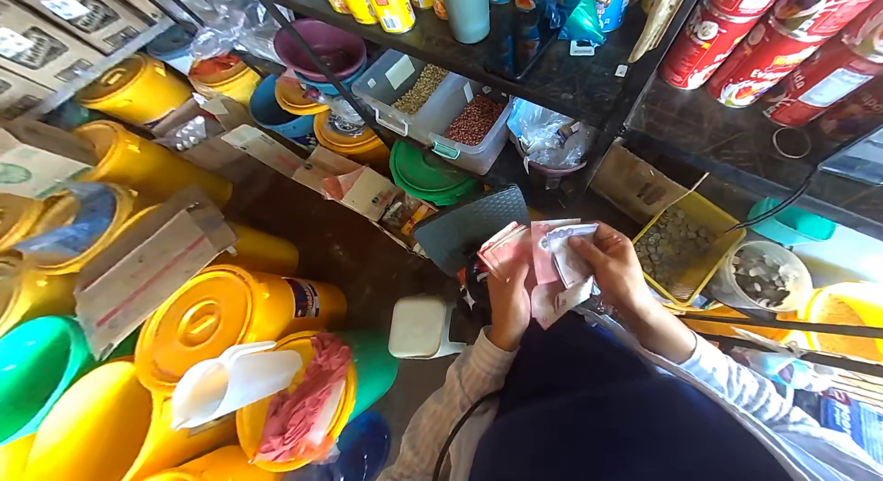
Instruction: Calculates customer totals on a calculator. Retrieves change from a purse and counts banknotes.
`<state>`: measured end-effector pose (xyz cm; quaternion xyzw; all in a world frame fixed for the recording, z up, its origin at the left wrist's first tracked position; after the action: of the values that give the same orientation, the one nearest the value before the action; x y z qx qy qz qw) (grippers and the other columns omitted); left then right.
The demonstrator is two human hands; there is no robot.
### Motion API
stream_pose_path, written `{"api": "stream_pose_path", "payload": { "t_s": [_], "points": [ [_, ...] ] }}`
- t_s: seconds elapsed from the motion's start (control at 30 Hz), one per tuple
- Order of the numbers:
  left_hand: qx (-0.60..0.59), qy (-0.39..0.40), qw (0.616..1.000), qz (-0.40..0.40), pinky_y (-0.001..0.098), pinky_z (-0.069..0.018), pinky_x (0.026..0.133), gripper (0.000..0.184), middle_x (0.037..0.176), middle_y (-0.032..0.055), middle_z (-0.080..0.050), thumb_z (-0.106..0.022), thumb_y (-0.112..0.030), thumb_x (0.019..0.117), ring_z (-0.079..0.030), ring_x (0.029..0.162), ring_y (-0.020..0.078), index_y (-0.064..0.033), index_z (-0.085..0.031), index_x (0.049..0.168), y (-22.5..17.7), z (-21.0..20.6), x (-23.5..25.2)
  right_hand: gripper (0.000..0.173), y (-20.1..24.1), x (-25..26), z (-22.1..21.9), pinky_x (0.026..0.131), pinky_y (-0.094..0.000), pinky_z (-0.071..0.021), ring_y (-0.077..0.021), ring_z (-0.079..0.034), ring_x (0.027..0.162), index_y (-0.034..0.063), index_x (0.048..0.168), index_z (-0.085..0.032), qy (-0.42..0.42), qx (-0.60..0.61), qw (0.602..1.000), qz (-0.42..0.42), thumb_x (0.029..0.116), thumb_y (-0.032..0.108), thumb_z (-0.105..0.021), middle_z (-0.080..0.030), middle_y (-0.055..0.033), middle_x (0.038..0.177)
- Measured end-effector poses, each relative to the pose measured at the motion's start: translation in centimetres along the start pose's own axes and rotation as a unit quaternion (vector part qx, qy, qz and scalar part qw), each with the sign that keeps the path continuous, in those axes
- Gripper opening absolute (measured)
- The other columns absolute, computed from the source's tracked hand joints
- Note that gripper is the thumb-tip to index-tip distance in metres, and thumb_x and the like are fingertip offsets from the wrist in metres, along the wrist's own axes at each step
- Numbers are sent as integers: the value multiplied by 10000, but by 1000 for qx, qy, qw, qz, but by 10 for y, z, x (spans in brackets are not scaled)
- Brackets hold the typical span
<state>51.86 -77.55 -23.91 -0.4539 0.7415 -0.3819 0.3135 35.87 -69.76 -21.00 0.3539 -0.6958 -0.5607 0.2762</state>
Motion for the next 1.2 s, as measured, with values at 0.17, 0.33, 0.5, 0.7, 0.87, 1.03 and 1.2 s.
{"api": "stream_pose_path", "payload": {
  "t_s": [0.17, 0.33, 0.5, 0.7, 0.87, 1.03, 1.2],
  "points": [
    [-13, 43, 999, 2, 340, -624, 863, 308, 1034, 44, -753, -560, 73, 933, -734, 949, 132, 16, -568, 1236, -2, -6, -3, 129, 10, -9, -12, 781, -254, -618, -67, -722, 823, 4, 1051, -705, 52, -39, 998, -8, 925, 11, -677, -755, -9, 905],
    [6, 16, 1000, 18, 352, -623, 869, 281, 997, 67, -753, -595, 98, 890, -736, 936, 143, 48, -588, 1166, 1, -6, -6, 104, 4, -7, -12, 806, -243, -598, -57, -686, 865, 4, 1020, -711, 24, -60, 998, 20, 948, 56, -657, -705, -17, 961],
    [33, 39, 998, 36, 341, -595, 936, 336, 1100, 73, -712, -584, -61, 972, -705, 1022, 129, 58, -509, 1277, 0, -8, -7, 109, 0, -3, -4, 785, -279, -614, -79, -711, 814, 10, 1081, -639, 2, -5, 1000, 9, 1008, 44, -564, -728, 1, 893],
    [50, 89, 989, 107, 330, -613, 894, 234, 1017, 59, -741, -433, -62, 1058, -729, 949, 121, 38, -530, 1247, 9, -25, -14, 552, -6, -18, -38, 1066, -269, -495, -116, -590, 1248, -74, 1516, -351, 96, -90, 991, 12, 1013, 78, -519, -551, -178, 1421],
    [-49, 114, 989, 76, 392, -566, 1013, 475, 1219, 171, -712, -398, -310, 1063, -697, 1151, 229, 38, -414, 1386, 3, -25, -5, 605, -41, -27, -38, 902, -337, -583, -131, -696, 986, -11, 1426, -437, 129, -148, 971, -135, 985, 342, -654, -684, -110, 1122],
    [24, 54, 998, 37, 347, -607, 920, 210, 1030, 110, -758, -486, -15, 1017, -740, 988, 167, 67, -558, 1197, -2, -17, -3, 596, -35, -29, -35, 881, -301, -598, -93, -702, 976, -8, 1483, -390, 96, -120, 983, -99, 1013, 286, -609, -691, -92, 1152],
    [51, 19, 998, 35, 321, -624, 863, 283, 978, 71, -748, -639, 77, 915, -737, 912, 127, 56, -559, 1185, -5, -12, -4, 382, -6, -17, -21, 743, -228, -569, -45, -645, 818, -16, 1193, -518, 18, -107, 993, 48, 937, 203, -698, -638, -5, 933]
  ]
}}
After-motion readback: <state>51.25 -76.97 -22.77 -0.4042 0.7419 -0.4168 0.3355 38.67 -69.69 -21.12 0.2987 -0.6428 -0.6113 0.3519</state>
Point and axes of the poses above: each hand's wrist, its own x-axis towards the middle knuckle, its own z-axis out of the back of the hand, y = z × x, the point moved 9 cm from there along x, towards the middle knuckle
